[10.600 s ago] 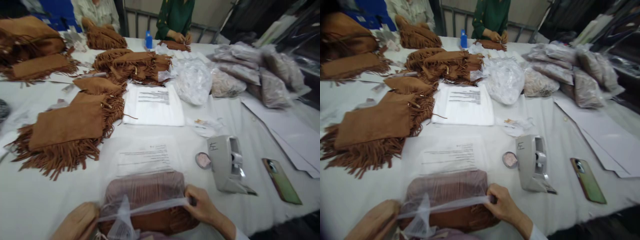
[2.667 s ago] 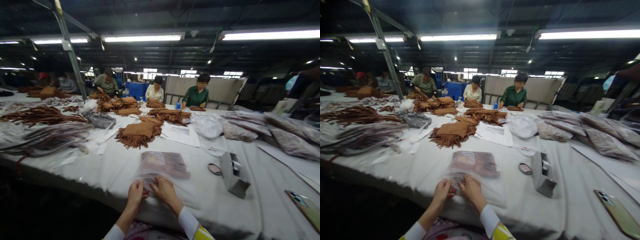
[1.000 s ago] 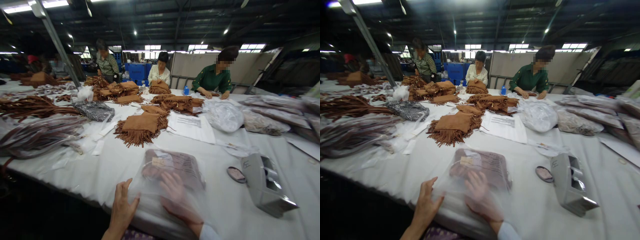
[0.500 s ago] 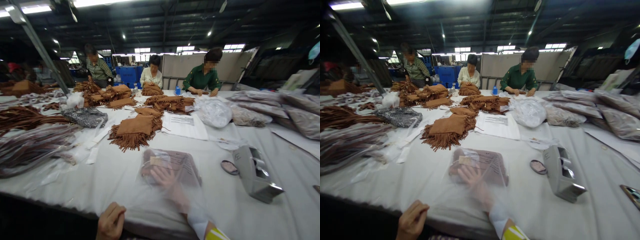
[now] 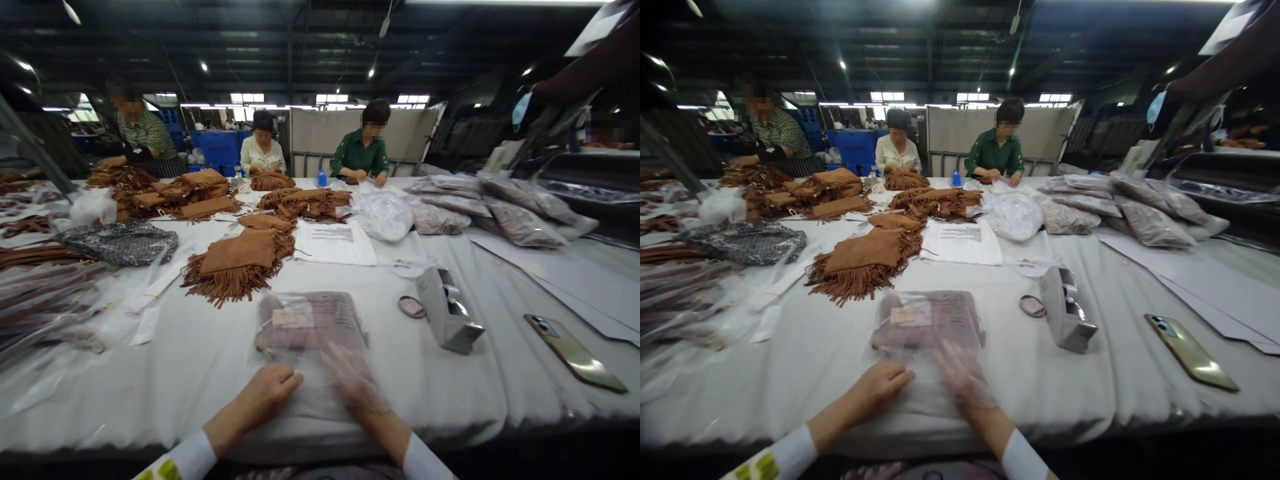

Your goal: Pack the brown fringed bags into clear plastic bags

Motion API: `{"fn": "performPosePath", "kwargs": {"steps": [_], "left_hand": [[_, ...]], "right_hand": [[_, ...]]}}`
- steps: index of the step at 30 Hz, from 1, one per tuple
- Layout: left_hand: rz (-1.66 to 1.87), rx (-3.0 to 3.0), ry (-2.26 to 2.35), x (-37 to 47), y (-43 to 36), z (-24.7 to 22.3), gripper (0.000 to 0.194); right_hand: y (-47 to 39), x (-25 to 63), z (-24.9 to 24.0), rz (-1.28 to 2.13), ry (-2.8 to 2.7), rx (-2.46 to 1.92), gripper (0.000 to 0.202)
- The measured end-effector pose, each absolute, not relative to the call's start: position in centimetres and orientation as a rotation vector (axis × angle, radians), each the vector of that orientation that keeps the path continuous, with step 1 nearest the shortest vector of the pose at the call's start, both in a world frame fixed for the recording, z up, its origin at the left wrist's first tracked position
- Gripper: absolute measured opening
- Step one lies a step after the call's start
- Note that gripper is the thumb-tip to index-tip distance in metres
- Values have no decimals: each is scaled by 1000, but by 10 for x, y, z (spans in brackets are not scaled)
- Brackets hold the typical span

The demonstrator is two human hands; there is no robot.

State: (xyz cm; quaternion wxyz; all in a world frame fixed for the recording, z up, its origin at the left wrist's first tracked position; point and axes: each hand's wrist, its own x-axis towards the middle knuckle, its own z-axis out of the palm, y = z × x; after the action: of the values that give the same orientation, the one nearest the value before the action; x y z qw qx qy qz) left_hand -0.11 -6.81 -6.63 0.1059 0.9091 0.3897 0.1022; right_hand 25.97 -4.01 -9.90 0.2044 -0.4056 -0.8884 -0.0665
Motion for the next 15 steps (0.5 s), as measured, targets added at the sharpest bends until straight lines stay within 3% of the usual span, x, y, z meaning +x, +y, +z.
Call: {"fn": "performPosePath", "kwargs": {"steps": [8,11,15], "left_hand": [[251,2501,1066,-10,-71,-47,14],[217,2372,1123,-2,-66,-40,24],[109,2387,1165,4,-64,-42,23]], "right_hand": [[-31,259,-103,-274,-2456,-1166,43],[-65,263,-108,-335,-2340,-1351,54],[-131,295,-116,-336,-2263,-1385,64]]}}
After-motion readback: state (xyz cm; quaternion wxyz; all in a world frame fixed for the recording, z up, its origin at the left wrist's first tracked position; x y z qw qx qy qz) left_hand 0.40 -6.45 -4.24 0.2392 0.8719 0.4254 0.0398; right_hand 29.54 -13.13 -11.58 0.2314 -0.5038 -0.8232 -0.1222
